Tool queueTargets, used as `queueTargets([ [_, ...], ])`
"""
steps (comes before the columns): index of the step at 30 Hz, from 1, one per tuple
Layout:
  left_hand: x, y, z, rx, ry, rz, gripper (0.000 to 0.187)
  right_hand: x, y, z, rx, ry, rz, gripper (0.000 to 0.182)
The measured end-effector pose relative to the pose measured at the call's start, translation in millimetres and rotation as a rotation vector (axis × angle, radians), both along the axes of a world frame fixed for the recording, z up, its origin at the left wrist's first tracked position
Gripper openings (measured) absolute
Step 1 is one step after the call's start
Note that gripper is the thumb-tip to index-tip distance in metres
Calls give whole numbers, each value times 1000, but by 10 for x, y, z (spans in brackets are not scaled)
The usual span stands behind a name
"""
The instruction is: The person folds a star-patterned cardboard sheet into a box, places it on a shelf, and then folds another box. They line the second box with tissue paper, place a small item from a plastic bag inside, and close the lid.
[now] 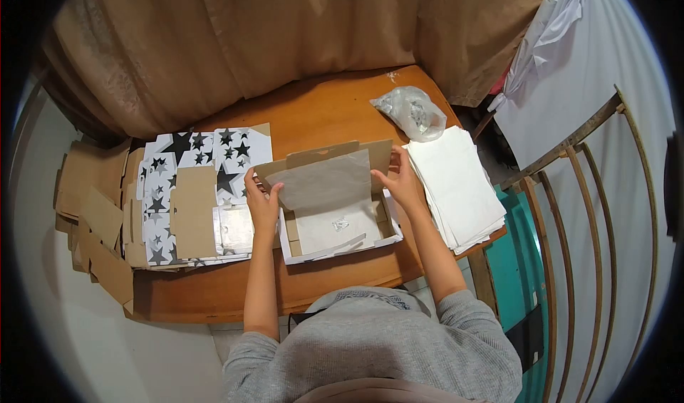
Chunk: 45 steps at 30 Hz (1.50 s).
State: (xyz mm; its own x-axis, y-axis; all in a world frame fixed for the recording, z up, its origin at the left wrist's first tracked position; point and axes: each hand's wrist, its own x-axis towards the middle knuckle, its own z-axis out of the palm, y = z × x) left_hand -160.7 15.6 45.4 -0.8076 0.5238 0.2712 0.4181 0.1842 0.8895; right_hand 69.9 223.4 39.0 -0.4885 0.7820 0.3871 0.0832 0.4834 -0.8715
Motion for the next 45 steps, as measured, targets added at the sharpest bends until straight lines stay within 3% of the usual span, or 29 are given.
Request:
queueTargets([
  [2, 38, -51, 1, 22, 100, -6, 69, -16, -91, 216, 14, 91, 10, 68],
  [5, 44, -118, -122, 135, 158, -12, 67, 22, -183, 412, 25, 135, -48, 56],
  [6, 46, -149, -168, 134, 156, -7, 67, 87, -163, 414, 193, 38, -45, 50],
  [8, 61, -227, -226, 129, 519, -9, 64, 185, -168, 417, 414, -42, -31, 35],
  [11, 77, -357, -263, 60, 731, -75, 60, 307, -265, 290, 351, -12, -38, 31],
  [15, 220, -488, -440, 83, 797, -93, 58, 437, -430, 84, 401, 27, -7, 29],
  [19, 372, -591, -578, 97, 886, -94, 59, 632, -540, -80, 489, -153, 55, 37],
  [29, 644, -850, -542, 77, 536, -354, 63, 738, -722, -106, 391, -184, 253, 44],
  [34, 676, -857, -805, -25, 459, -283, 65, 754, -736, -368, 388, -188, 197, 49],
  [40, 801, -855, -427, -7, 416, -289, 62, 712, -809, -385, 356, -163, 153, 45],
  [45, 782, -800, -596, 7, 400, -221, 57, 662, -798, -375, 349, -141, 121, 41],
])
